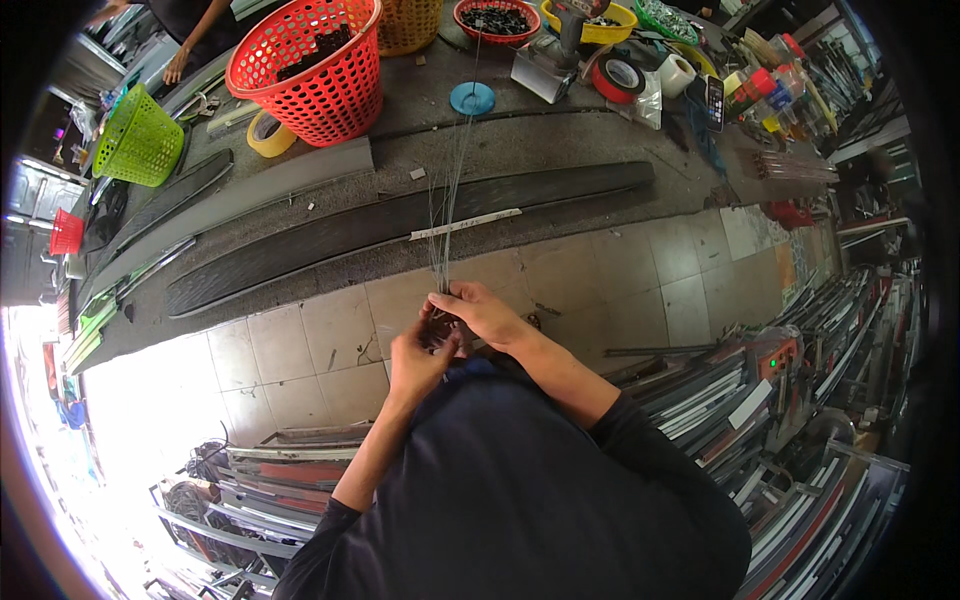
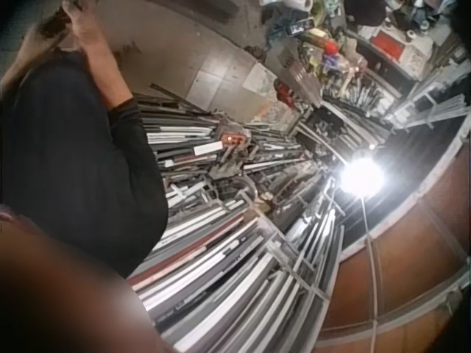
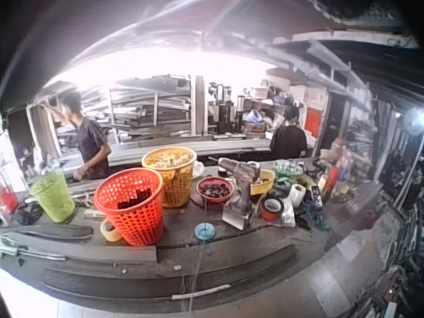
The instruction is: The person assembles small metal frame components by hand, inserting thin metal rods into black plastic connectors and securing them on a workbench. They repeatedly pick up rods and connectors, align them, and press them together to form joints.
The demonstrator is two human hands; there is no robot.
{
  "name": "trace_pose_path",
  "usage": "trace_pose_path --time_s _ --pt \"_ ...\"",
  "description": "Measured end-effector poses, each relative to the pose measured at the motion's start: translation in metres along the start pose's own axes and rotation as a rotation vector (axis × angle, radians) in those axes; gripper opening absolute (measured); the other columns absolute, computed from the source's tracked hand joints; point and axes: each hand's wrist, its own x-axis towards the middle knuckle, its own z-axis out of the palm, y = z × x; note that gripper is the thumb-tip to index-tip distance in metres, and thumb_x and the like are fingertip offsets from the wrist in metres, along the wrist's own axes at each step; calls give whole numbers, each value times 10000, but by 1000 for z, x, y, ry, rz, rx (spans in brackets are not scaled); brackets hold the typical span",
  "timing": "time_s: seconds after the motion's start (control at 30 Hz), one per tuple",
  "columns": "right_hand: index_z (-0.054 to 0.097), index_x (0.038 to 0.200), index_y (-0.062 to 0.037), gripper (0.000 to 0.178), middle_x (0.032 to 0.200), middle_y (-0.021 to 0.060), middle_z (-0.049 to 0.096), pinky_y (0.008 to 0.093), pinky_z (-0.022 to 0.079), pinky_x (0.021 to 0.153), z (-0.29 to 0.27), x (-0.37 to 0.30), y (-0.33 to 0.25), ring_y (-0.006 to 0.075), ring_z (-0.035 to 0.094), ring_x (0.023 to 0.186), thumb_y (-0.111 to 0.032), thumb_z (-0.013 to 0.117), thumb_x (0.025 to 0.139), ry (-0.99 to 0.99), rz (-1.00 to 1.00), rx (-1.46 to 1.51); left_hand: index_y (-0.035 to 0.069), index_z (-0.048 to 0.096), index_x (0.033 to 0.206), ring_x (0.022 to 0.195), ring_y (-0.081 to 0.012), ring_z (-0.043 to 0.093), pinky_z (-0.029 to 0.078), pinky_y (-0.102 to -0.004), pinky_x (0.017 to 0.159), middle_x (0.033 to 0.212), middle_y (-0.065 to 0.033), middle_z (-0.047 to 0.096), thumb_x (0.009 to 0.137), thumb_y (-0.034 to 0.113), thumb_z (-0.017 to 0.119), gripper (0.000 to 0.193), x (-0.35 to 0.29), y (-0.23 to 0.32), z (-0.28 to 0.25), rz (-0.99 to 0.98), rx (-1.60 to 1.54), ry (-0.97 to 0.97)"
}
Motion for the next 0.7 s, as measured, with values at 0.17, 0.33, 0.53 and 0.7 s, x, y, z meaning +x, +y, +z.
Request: trace_pose_path --time_s 0.17,0.33,0.53,0.7 --pt "778 1160 -24 320 1112 87 796 366 582 982 27 10 -10 168 742 1060 -307 634 1201 69 -35 116 31 584 1479 1320 -369 654 543 -475 1101 1455 -182 644 763 215 1006 851 10 -37 -2 142 414 485" --pt "753 1174 -43 332 1109 103 795 391 587 979 49 29 -16 203 759 1056 -340 610 1216 -117 -128 381 -6 630 1483 1305 -292 709 577 -422 1103 1398 -173 720 861 158 948 718 52 -68 -9 301 4 212" --pt "701 1153 -56 359 1097 144 775 460 580 1076 41 51 -31 309 764 1116 -324 485 1257 -184 -154 584 -21 799 956 789 -112 732 588 -316 741 854 -54 791 1023 172 841 208 46 -133 -86 17 85 81" --pt "669 1118 -73 357 1046 124 742 474 554 1098 33 63 -40 320 723 1123 -332 468 1262 -169 -176 586 -15 818 1019 824 -166 769 601 -347 791 876 -103 810 965 74 808 104 14 -210 -212 3 281 296"
